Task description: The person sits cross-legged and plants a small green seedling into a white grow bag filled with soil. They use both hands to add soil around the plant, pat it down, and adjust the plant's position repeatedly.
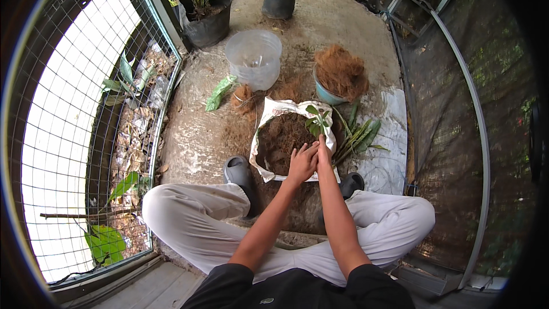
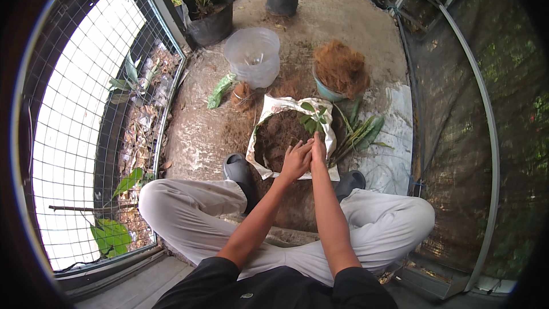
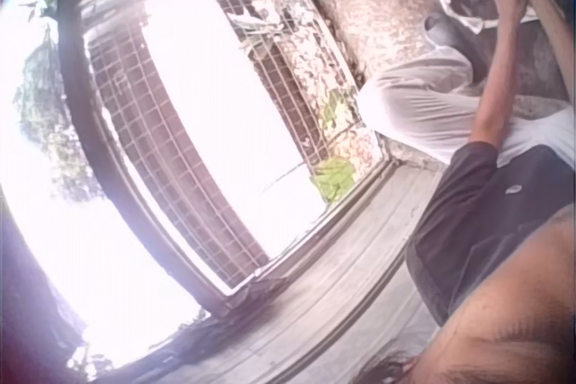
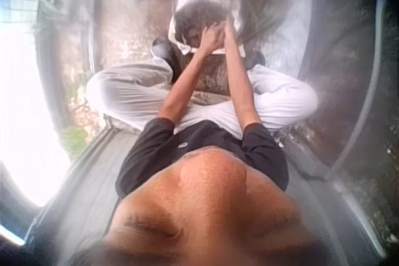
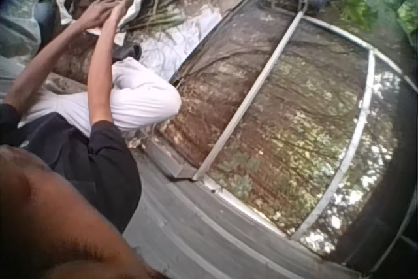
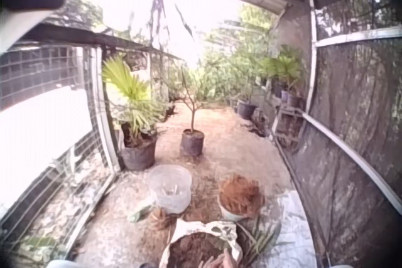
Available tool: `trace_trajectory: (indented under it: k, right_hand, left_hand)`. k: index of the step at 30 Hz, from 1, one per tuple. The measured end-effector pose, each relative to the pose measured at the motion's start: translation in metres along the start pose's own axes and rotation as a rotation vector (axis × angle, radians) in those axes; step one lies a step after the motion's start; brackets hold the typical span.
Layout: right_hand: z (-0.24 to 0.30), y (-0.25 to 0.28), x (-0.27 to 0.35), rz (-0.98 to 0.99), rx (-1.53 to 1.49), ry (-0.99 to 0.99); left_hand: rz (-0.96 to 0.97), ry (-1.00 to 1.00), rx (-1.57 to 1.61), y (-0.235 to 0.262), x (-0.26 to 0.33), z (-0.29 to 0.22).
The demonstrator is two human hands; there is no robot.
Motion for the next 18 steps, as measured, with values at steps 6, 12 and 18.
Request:
trace_trajectory:
  k: [6, 12, 18]
  right_hand:
    - [-0.003, 0.006, 0.011, -0.015, -0.043, -0.076]
    - [-0.014, 0.011, 0.006, 0.022, -0.123, -0.127]
    - [-0.017, -0.014, 0.024, 0.044, -0.053, -0.083]
  left_hand:
    - [-0.16, 0.223, 0.666, 0.037, -0.016, 0.02]
    - [-0.272, 0.346, 0.771, 0.066, -0.021, 0.044]
    - [-0.195, 0.424, 0.786, 0.03, -0.017, 0.074]
Point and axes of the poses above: each hand's wrist, its own x-axis away from the middle knuckle, its own y-axis out of the back of the hand, z = x × y, the point moved 4 cm from there along -x, towards the middle knuckle, and after that the axes turned 5 degrees about y, right-handed, at the moved point
